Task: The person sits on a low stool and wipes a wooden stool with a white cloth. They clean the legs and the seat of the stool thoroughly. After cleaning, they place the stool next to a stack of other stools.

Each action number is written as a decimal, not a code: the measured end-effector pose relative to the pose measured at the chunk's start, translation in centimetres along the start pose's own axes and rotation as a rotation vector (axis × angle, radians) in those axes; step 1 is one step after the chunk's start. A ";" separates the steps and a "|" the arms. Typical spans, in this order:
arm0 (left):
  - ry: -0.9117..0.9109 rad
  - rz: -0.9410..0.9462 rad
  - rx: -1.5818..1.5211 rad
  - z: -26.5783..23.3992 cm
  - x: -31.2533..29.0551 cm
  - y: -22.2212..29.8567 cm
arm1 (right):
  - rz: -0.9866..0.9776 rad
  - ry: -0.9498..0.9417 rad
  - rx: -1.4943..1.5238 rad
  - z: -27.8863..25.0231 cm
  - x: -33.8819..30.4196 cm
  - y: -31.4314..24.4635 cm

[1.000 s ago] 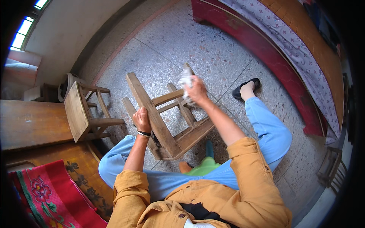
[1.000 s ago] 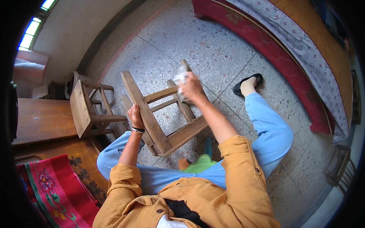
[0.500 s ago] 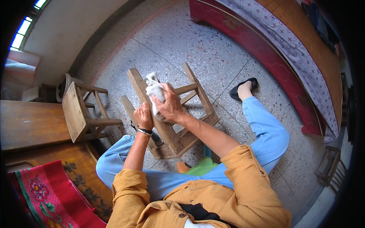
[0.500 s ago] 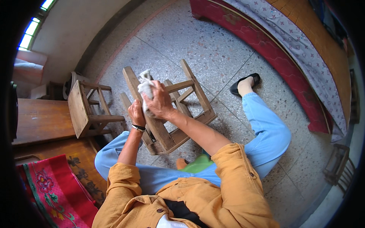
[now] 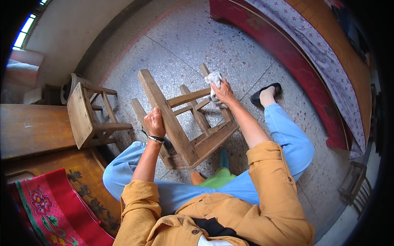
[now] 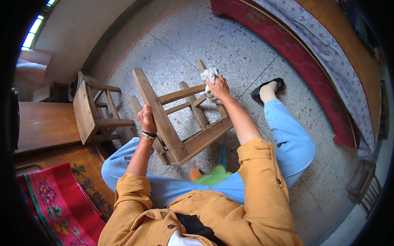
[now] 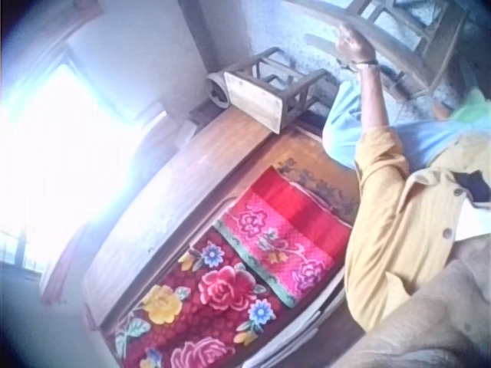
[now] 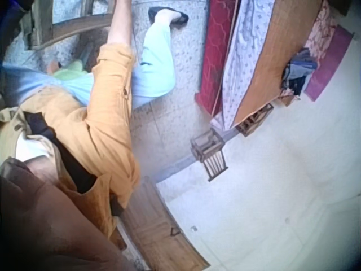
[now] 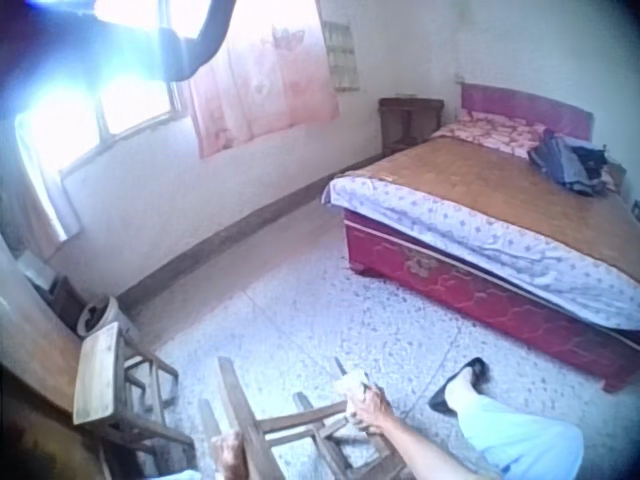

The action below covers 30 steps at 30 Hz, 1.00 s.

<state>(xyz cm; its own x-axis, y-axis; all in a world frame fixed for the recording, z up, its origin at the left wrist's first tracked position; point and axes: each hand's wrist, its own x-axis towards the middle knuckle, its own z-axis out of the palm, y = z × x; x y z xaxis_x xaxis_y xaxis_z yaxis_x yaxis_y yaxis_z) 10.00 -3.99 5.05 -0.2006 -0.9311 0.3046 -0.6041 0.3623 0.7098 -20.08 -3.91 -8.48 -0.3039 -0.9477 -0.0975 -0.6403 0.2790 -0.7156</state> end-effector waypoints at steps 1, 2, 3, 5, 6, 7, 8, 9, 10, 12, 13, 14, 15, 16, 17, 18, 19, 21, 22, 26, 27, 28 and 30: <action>-0.016 -0.005 0.002 0.1 0.3 0.2 | 0.040 -0.039 0.031 -0.3 -0.4 1.1; 0.007 0.000 0.000 0.0 0.2 0.2 | 0.011 -0.054 -0.004 -0.5 -1.9 1.4; 0.018 0.000 0.015 0.0 0.1 0.2 | -0.019 -0.096 -0.007 -0.8 -3.6 2.3; 0.047 -0.008 0.041 -0.1 0.1 0.5 | 0.096 -0.212 -0.024 -2.9 -7.9 2.9; 0.045 -0.047 0.026 0.3 0.2 1.0 | 0.227 -0.280 -0.043 -3.2 -9.5 5.4; 0.035 -0.050 0.015 0.7 0.2 1.2 | 0.318 -0.322 0.213 -3.2 -11.1 8.1; 0.029 -0.050 0.018 0.6 0.2 1.0 | 0.371 -0.309 0.371 -3.0 -12.1 8.2; 0.024 -0.053 0.021 0.4 0.2 0.7 | 0.422 -0.295 0.529 -2.8 -12.5 8.3; 0.038 -0.030 0.023 0.5 0.0 0.0 | 0.421 -0.236 0.427 -2.4 -12.1 8.3; 0.046 -0.012 0.000 0.7 0.1 0.0 | 0.417 -0.101 0.239 -1.7 -10.4 6.6; 0.048 0.002 -0.014 0.8 0.3 0.2 | 0.377 0.013 0.292 -0.1 -8.4 8.4; 0.056 -0.032 -0.005 0.0 -0.1 -0.1 | 0.393 -0.106 0.329 -0.4 -6.1 4.7; 0.050 -0.022 -0.013 0.1 0.0 0.1 | 0.360 -0.050 0.283 0.1 -3.5 4.1; 0.046 -0.019 -0.012 -0.1 -0.1 0.0 | 0.311 -0.010 0.351 0.4 -1.2 2.0; 0.044 -0.016 -0.012 -0.4 -0.1 -0.2 | 0.201 0.041 0.421 0.6 0.8 -0.4; 0.044 -0.023 -0.005 -0.8 -0.3 -0.5 | 0.247 0.016 0.442 0.5 2.7 -2.8; 0.037 -0.021 -0.017 -0.7 -0.2 -0.6 | 0.213 0.031 0.510 0.8 4.7 -3.5; 0.014 -0.021 -0.055 -0.1 0.0 -0.4 | 0.183 0.060 0.399 1.3 7.7 -1.9; 0.001 -0.002 -0.063 -0.1 0.1 -0.3 | 0.148 0.180 0.254 2.1 7.8 -1.4; 0.017 -0.027 0.017 -0.7 -0.2 0.3 | 0.080 0.056 0.228 1.6 3.8 -1.1; 0.016 -0.032 0.017 -0.5 -0.2 0.3 | 0.117 -0.038 0.276 0.6 2.3 -0.3; 0.015 -0.037 0.018 -0.3 -0.2 0.3 | 0.214 -0.171 0.354 -0.5 0.7 0.8; 0.006 -0.039 0.020 0.5 0.3 1.1 | 0.190 -0.064 0.215 -0.3 -3.3 6.7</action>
<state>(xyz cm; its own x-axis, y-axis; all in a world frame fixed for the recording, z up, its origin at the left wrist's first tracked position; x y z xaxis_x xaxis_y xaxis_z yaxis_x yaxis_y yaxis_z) 8.93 -3.90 5.61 -0.1714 -0.9443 0.2809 -0.6269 0.3245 0.7083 -23.56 1.09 -12.76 -0.3544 -0.8913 -0.2826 -0.4103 0.4199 -0.8096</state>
